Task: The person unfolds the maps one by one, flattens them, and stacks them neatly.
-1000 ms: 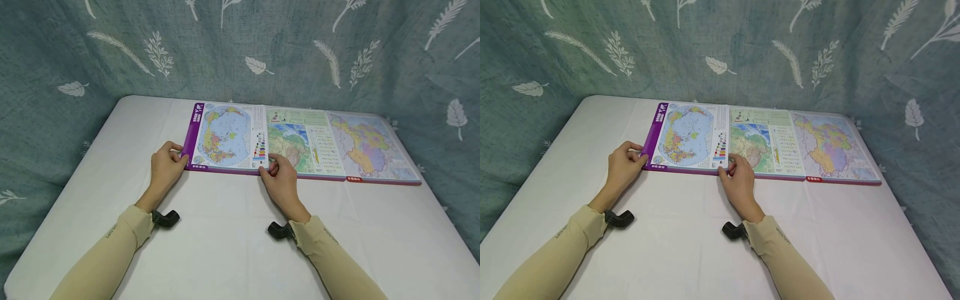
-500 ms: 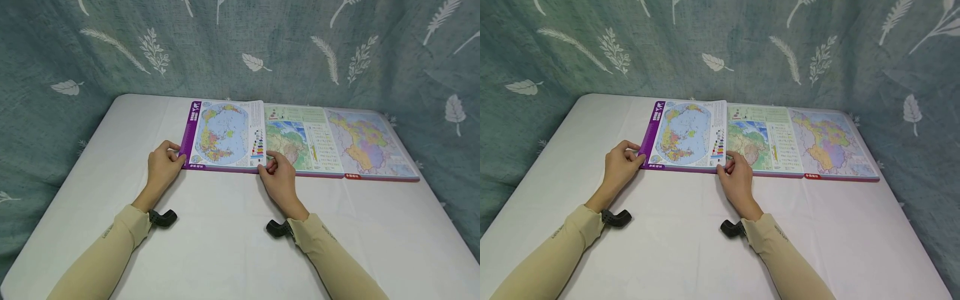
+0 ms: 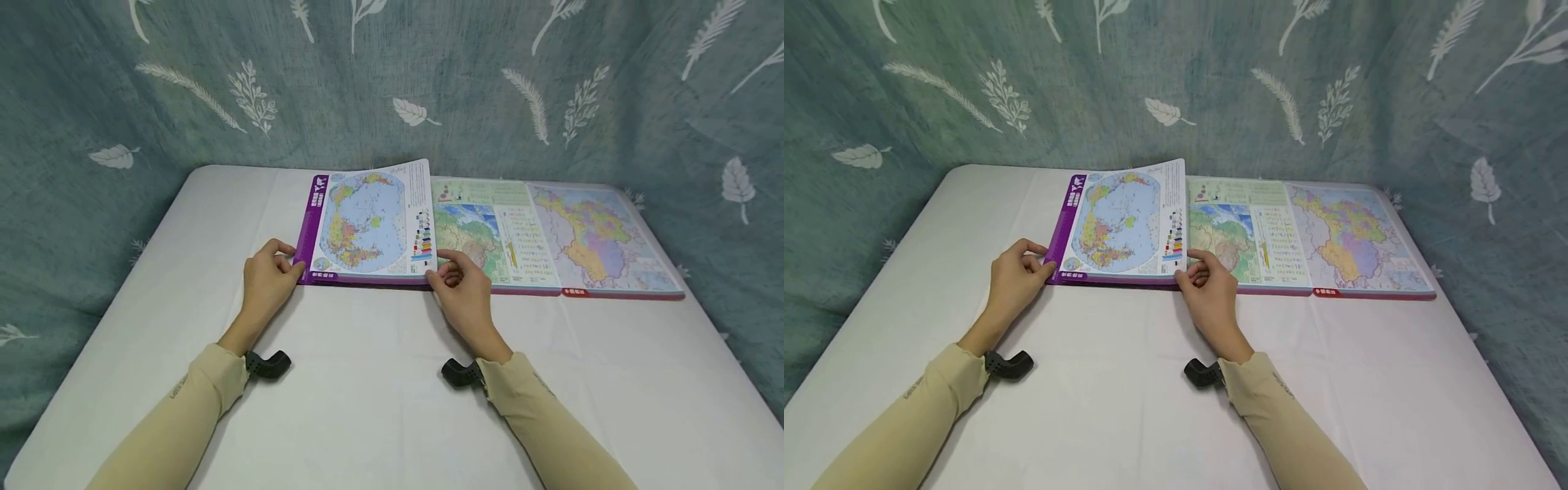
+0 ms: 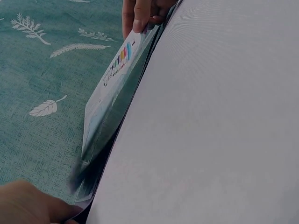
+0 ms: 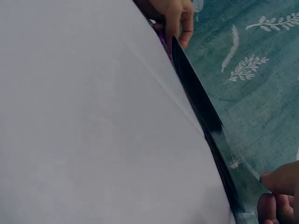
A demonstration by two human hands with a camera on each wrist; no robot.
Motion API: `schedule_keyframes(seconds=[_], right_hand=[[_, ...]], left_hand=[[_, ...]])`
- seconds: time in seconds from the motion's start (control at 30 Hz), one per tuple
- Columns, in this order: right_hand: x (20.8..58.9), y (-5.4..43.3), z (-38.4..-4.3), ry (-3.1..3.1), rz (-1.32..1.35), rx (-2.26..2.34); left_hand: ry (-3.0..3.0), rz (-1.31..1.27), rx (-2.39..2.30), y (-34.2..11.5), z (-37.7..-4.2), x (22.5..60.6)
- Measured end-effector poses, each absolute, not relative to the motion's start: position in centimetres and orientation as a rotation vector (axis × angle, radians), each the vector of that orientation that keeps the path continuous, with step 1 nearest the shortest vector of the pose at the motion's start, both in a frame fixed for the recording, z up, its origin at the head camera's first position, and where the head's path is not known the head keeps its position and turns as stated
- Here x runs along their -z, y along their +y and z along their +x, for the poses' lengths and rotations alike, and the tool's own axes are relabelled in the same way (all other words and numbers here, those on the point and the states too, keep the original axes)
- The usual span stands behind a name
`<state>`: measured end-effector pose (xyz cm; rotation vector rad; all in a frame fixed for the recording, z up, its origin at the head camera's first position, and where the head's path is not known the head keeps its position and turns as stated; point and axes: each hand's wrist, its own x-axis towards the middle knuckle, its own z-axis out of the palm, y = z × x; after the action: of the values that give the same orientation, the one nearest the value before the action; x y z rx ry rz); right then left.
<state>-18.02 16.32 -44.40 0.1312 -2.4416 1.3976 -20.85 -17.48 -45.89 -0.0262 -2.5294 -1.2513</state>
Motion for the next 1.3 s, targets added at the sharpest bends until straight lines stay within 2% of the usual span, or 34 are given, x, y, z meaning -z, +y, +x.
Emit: schedule_keyframes(seconds=[1.3], right_hand=[[43.3, 26.3, -18.1, -2.333, -0.259, -1.581]], left_hand=[[-2.552, -0.011, 1.253, -17.3, -20.6, 45.7]])
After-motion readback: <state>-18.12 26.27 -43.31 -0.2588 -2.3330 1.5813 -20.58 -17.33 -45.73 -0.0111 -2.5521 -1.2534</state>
